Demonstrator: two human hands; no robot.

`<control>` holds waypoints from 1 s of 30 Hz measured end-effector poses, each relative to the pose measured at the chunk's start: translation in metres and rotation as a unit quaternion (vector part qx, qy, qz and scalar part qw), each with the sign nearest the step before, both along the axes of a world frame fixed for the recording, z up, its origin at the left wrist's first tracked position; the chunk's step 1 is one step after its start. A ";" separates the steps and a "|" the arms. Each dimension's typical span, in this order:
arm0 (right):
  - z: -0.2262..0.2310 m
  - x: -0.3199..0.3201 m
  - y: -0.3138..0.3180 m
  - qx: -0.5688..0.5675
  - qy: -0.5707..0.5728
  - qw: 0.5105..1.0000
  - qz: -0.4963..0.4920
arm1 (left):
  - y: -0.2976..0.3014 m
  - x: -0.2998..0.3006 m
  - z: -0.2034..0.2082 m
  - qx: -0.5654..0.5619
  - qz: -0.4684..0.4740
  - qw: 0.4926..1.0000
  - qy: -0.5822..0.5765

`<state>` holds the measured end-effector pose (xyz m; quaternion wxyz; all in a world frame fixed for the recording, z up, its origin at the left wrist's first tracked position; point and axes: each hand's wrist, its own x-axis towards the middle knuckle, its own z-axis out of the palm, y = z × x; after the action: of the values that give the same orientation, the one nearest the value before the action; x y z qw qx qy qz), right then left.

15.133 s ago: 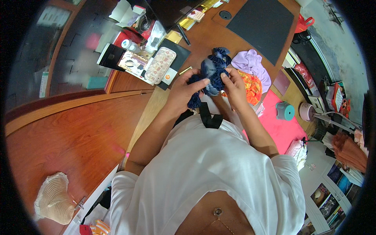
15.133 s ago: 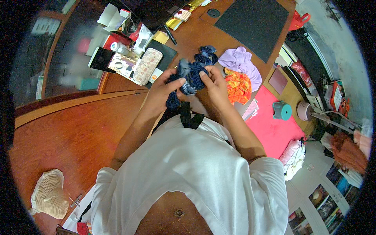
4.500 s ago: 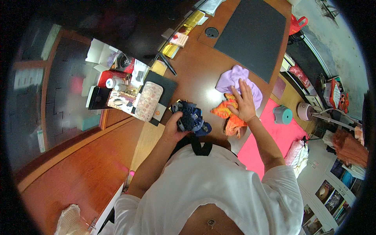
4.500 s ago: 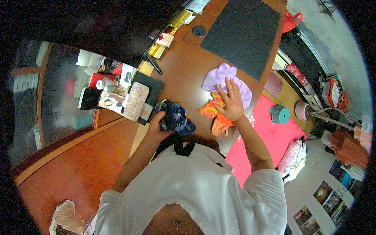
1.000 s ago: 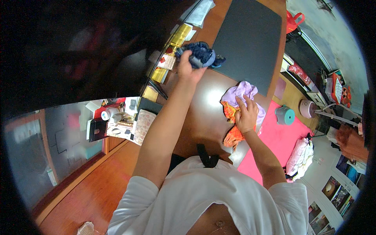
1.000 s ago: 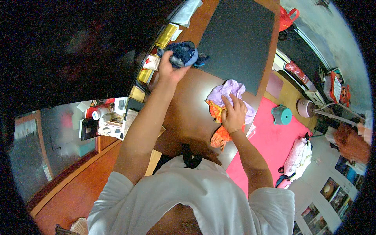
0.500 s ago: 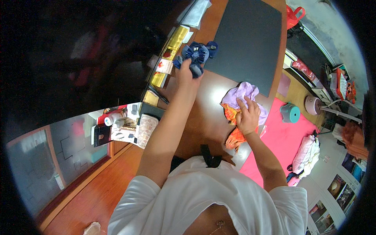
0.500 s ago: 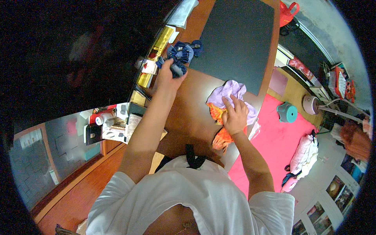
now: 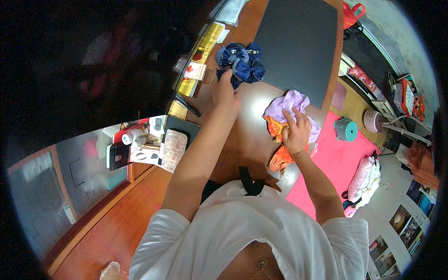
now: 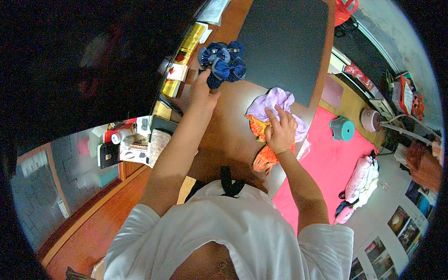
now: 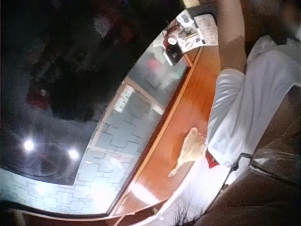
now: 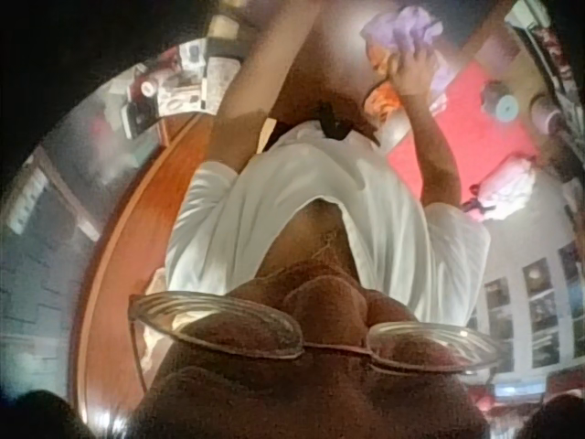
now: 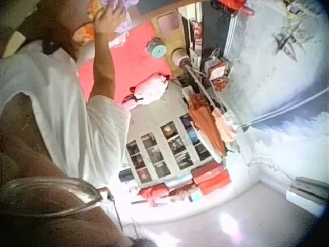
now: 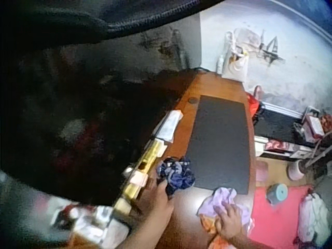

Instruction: The person wipes a dark tabletop with a purple cloth and a patterned cloth. They then pick up and fold a blue striped cloth, followed by moving several small boxes and containers on the table.

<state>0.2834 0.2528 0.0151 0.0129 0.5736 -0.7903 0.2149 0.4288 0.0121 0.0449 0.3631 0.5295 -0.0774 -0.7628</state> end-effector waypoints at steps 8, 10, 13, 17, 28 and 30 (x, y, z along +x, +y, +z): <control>0.002 0.001 -0.001 0.004 -0.001 1.000 0.000 | 0.036 -0.005 0.005 -0.332 -0.047 0.880 -0.337; 0.001 0.000 0.000 0.007 0.004 1.000 -0.005 | 0.034 -0.004 0.010 -0.406 -0.120 0.781 -0.459; 0.000 0.000 0.002 0.010 0.008 1.000 -0.005 | 0.015 -0.005 0.010 -0.476 -0.168 0.683 -0.528; 0.001 0.001 0.001 0.011 0.006 1.000 -0.004 | -0.006 0.000 -0.006 -0.504 -0.167 0.709 -0.465; 0.000 0.001 -0.001 0.008 -0.008 1.000 -0.004 | -0.009 0.043 -0.010 -0.512 -0.142 0.724 -0.439; 0.000 0.000 0.000 0.010 -0.008 1.000 -0.005 | 0.012 0.041 0.002 -0.551 -0.141 0.644 -0.512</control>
<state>0.2834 0.2524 0.0149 0.0020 0.5679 -0.7954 0.2117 0.4699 0.0242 0.0470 0.3789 0.5200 -0.7306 -0.2287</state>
